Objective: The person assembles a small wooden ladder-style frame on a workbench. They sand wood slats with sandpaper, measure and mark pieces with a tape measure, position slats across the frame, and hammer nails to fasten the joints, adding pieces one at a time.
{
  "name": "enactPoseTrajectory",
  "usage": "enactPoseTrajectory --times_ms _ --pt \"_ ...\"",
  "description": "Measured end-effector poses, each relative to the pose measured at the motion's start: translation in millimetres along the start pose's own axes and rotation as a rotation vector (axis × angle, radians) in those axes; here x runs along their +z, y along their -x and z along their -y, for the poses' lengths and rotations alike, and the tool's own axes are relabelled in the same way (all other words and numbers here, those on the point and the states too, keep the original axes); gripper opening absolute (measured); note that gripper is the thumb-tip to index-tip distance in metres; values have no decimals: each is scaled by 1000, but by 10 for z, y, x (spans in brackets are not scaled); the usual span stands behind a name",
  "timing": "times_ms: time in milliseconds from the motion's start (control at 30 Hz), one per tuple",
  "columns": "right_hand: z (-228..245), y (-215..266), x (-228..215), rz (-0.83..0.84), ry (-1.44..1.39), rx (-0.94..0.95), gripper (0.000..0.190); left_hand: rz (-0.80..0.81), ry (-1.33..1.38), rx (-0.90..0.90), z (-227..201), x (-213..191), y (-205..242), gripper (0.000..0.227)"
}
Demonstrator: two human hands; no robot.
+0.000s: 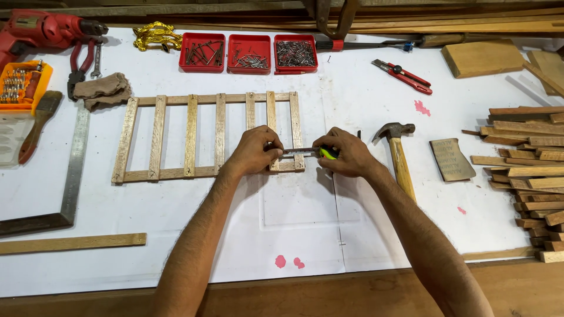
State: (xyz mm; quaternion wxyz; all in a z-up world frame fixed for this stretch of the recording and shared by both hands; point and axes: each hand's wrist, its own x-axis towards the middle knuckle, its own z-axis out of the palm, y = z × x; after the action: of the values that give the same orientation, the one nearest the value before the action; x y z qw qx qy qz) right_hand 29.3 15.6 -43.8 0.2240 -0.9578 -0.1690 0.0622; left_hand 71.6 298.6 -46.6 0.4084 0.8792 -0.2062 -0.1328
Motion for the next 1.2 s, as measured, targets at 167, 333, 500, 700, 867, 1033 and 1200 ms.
enactPoseTrajectory --times_ms 167,333,500,700,867,1033,1200 --pt "27 21 -5 -14 4 2 42 -10 -39 6 -26 9 25 12" --pt "57 43 5 -24 6 13 41 -35 -59 28 24 52 26 13" --pt "12 67 23 -70 -25 -49 41 -40 63 25 13 41 57 13" --pt "57 87 -54 -41 -54 -23 42 -124 138 47 61 66 78 13" --pt "51 175 -215 -115 -204 -23 50 -160 180 63 -219 134 46 13" --pt "201 559 -549 -221 -192 -37 57 -93 109 149 -864 380 -83 18" --pt "63 1062 -838 -340 -161 104 55 29 206 406 -1286 1022 -509 23"
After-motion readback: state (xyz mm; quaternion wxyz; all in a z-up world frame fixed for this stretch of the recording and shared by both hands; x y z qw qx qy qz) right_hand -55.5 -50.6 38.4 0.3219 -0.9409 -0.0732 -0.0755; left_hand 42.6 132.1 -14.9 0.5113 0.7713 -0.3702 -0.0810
